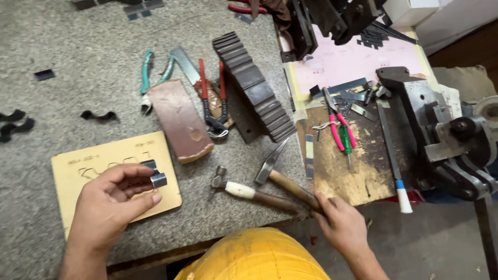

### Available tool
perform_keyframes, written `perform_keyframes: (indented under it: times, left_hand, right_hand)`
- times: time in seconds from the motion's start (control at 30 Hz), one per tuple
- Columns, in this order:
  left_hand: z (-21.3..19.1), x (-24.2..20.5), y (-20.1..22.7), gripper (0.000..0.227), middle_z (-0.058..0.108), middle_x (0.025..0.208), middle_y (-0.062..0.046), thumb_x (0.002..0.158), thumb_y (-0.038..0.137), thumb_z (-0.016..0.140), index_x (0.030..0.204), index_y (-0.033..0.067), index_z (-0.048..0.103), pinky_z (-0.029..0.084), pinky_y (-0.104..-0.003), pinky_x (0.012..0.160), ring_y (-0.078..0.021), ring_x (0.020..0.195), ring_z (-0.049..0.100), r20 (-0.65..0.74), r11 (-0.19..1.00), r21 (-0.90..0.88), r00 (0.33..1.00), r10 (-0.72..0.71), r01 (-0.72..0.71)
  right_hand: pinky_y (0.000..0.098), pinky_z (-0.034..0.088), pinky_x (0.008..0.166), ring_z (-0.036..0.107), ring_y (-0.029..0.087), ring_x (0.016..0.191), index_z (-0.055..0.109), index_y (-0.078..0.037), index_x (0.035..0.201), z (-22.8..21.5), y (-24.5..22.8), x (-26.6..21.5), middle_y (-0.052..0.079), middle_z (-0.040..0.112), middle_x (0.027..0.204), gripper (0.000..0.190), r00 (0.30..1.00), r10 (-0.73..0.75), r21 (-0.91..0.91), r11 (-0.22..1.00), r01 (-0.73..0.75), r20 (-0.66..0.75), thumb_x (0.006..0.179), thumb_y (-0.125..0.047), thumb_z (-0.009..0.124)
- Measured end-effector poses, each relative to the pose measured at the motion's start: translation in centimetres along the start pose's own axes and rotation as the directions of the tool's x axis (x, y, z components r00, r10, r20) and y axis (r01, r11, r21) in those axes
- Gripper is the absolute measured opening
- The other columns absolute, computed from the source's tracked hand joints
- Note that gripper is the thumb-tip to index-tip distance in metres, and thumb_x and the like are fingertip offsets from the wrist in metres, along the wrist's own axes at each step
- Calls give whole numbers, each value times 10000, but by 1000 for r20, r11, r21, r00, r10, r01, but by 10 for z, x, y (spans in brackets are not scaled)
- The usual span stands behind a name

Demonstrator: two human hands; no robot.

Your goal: The person repeatedly picks up small black metal pieces, places them on a wooden template, and hammers them against a stepped metal block to shape them. The person continues this cycle throughout the clip.

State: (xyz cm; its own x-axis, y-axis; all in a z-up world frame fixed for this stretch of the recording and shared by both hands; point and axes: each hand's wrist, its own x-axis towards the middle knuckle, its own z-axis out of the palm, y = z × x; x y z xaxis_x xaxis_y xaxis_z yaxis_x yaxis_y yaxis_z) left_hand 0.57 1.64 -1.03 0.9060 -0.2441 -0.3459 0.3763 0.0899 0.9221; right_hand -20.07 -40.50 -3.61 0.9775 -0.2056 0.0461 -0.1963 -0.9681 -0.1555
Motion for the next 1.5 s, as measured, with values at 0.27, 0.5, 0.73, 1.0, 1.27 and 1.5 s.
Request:
perform_keyframes:
  times: [0.27,0.5,0.73,1.0,1.27,1.5]
  left_hand:
    - [-35,-19,-3,182,747,949,-104,780,-12,734,951,46,757,579,-357,780,-248,856,725,-30,541,826,946,323,-158]
    - [-52,-11,-15,243,708,1011,-106,817,-39,621,1020,67,703,538,-447,850,-330,916,670,309,247,859,839,448,-448]
    - [-69,-8,-13,397,667,1159,-158,772,-21,682,1166,14,657,494,-440,965,-355,1089,618,353,341,751,781,514,-565]
    - [-86,2,-15,429,690,1090,-120,757,83,790,1172,36,690,471,-456,930,-330,1059,597,392,376,740,812,432,-558]
    - [-87,19,-31,230,705,892,-48,836,67,766,1065,59,746,497,-398,855,-238,885,613,547,378,632,736,400,-676]
    - [-89,31,-29,248,691,868,-41,810,10,759,1050,71,758,518,-380,810,-242,875,612,577,400,580,704,414,-710]
  right_hand:
    - [399,541,742,677,352,886,708,-54,1139,-17,-64,13,152,693,1026,395,976,-89,251,958,138,-198,771,-164,799]
    - [361,581,719,724,297,849,747,-64,998,20,-149,10,117,721,967,197,956,-275,500,817,288,-101,811,-109,792]
    - [358,535,614,687,274,701,758,-70,954,55,-194,14,92,696,819,167,969,-239,532,814,233,-59,798,-102,807]
    - [333,492,546,648,229,597,749,-81,882,69,-204,22,75,662,729,105,964,-189,479,839,258,-189,797,-97,810]
    - [317,459,522,608,190,557,741,-75,858,73,-207,18,69,639,697,99,958,-164,447,857,256,-235,794,-71,816]
    - [315,463,541,616,188,578,730,-73,865,72,-211,21,63,642,717,97,957,-159,441,860,254,-242,806,-54,804]
